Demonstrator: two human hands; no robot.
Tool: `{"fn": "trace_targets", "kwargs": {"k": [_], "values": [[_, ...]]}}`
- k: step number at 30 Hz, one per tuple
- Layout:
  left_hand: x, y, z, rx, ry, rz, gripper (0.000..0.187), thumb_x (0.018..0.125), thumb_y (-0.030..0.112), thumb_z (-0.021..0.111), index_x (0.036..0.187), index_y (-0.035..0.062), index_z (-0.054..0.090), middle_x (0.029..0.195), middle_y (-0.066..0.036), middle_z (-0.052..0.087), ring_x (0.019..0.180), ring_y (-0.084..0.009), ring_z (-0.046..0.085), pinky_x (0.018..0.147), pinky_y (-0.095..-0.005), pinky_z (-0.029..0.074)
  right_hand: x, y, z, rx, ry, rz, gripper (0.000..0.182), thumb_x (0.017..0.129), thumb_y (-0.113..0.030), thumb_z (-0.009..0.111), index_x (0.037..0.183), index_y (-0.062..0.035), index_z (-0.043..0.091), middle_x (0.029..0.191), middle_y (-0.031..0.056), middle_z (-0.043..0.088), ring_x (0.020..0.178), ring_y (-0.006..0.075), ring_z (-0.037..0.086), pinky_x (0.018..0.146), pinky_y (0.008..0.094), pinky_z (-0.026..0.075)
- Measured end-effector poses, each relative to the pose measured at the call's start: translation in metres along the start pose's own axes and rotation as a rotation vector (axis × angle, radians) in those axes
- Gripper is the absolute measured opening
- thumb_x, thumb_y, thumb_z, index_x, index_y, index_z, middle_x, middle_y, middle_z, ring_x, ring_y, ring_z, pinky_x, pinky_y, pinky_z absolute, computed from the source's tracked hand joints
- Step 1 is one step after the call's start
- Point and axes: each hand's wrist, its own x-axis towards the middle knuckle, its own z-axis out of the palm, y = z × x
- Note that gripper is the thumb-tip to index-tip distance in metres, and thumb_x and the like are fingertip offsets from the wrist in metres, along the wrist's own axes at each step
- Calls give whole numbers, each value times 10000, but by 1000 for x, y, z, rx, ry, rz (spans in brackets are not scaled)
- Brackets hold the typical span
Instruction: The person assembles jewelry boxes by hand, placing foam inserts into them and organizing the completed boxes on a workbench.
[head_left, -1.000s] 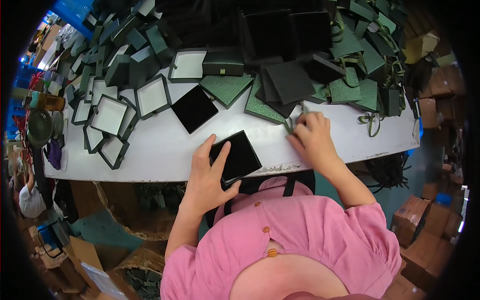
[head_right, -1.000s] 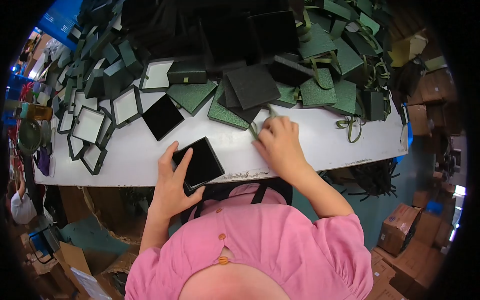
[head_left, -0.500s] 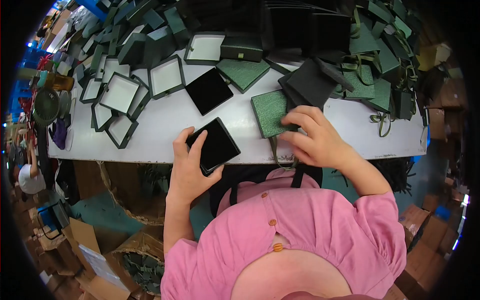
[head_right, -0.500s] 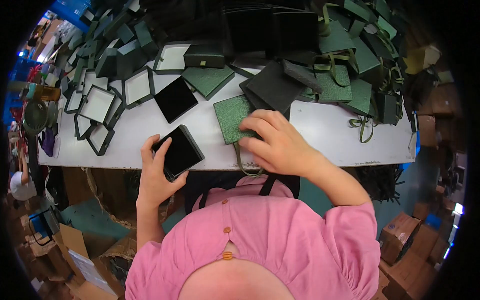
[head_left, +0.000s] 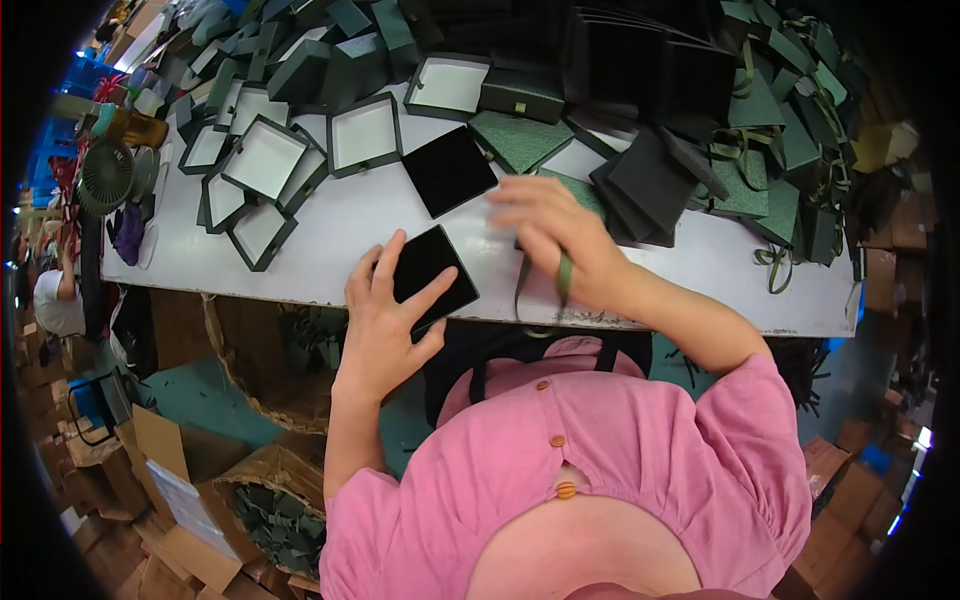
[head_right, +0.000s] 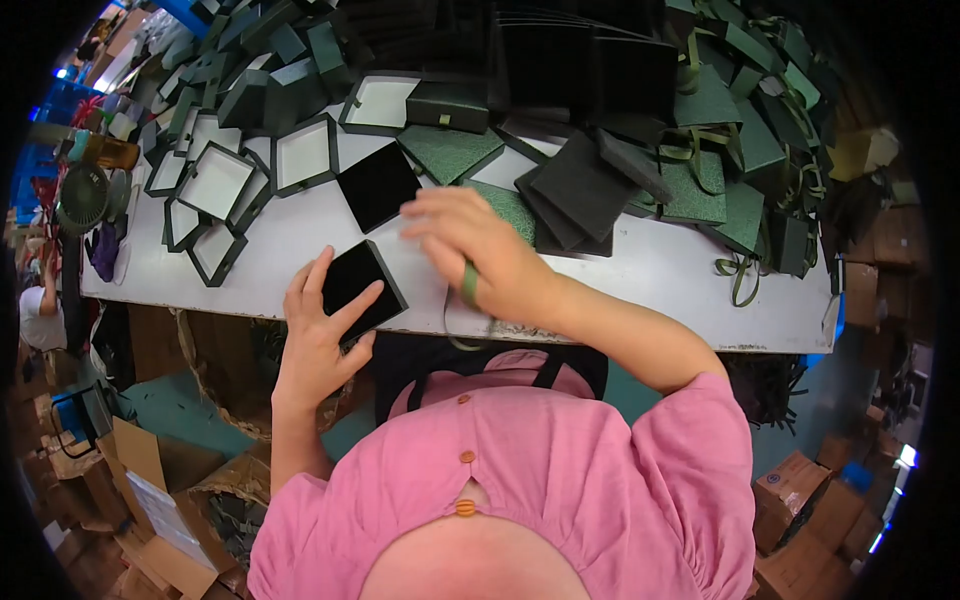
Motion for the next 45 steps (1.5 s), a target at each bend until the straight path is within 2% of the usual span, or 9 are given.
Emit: {"fn": "trace_targets", "kwargs": {"k": [6, 10, 15, 20, 27, 33, 36, 41, 45], "values": [[-9, -1, 15, -190, 142, -103, 648, 711, 134, 820, 1343, 188, 687, 1567, -233, 362, 1391, -424, 365, 1154, -495, 334, 11, 9, -32, -545, 41, 95, 326, 1047, -214, 513, 1306, -48, 622, 1369, 189, 577, 1343, 381, 475, 1114, 479, 378], [9, 25, 11, -530, 358, -124, 733, 663, 142, 876, 1357, 105, 644, 1511, -240, 420, 1357, -407, 418, 1134, -469, 349, -4, 20, -32, -291, 183, 256, 339, 1057, -218, 481, 1304, -34, 623, 1313, 184, 616, 1281, 366, 529, 1104, 442, 381], [46, 47, 47, -310, 361, -76, 793, 684, 178, 885, 1411, 131, 571, 1474, -196, 422, 1312, -405, 391, 1095, -513, 350, -16, 31, -24, 332, 447, 317, 353, 1062, -229, 468, 1297, -12, 616, 1286, 186, 626, 1246, 336, 568, 1084, 391, 414], [48, 45, 37, -18, 134, -234, 786, 734, 192, 843, 1449, 144, 523, 1569, -220, 308, 1460, -476, 244, 1171, -576, 247, -24, 21, -36, -351, 274, 137, 328, 1060, -193, 470, 1323, -37, 586, 1318, 169, 609, 1317, 363, 515, 1185, 493, 301], [81, 51, 35, -204, 247, -59, 252, 935, 205, 669, 1118, 38, 713, 1628, -270, 245, 1510, -548, 101, 1153, -719, 153, -31, 23, -28, -311, 264, 246, 319, 1063, -187, 460, 1340, -62, 558, 1265, 116, 638, 1281, 321, 538, 1212, 586, 201], [110, 56, 46, -219, 218, -77, 321, 995, 218, 616, 870, -69, 687, 1591, -298, 286, 1504, -543, 138, 1128, -764, 165, -34, 22, -24, -296, 302, 272, 315, 1067, -181, 453, 1344, -67, 549, 1222, 96, 656, 1246, 294, 561, 1211, 588, 192], [111, 54, 49, -282, 337, -119, 319, 997, 208, 615, 848, -65, 683, 1584, -306, 287, 1505, -541, 138, 1133, -761, 155, -34, 24, -22, -293, 330, 269, 311, 1071, -180, 449, 1343, -67, 547, 1221, 97, 657, 1243, 292, 564, 1211, 585, 197], [109, 61, 46, -211, 101, -125, 364, 1009, 221, 589, 814, -68, 694, 1604, -329, 282, 1523, -555, 83, 1106, -801, 118, -34, 24, -21, -263, 367, 259, 304, 1078, -180, 446, 1339, -60, 545, 1227, 103, 655, 1245, 295, 562, 1209, 583, 200], [115, 61, 42, -251, 23, -175, 309, 999, 268, 609, 945, -1, 750, 1628, -238, 323, 1550, -490, 94, 1181, -705, 103, -34, 25, -21, -218, 372, 251, 304, 1078, -182, 454, 1333, -44, 546, 1255, 130, 641, 1280, 326, 530, 1205, 548, 234]]}}
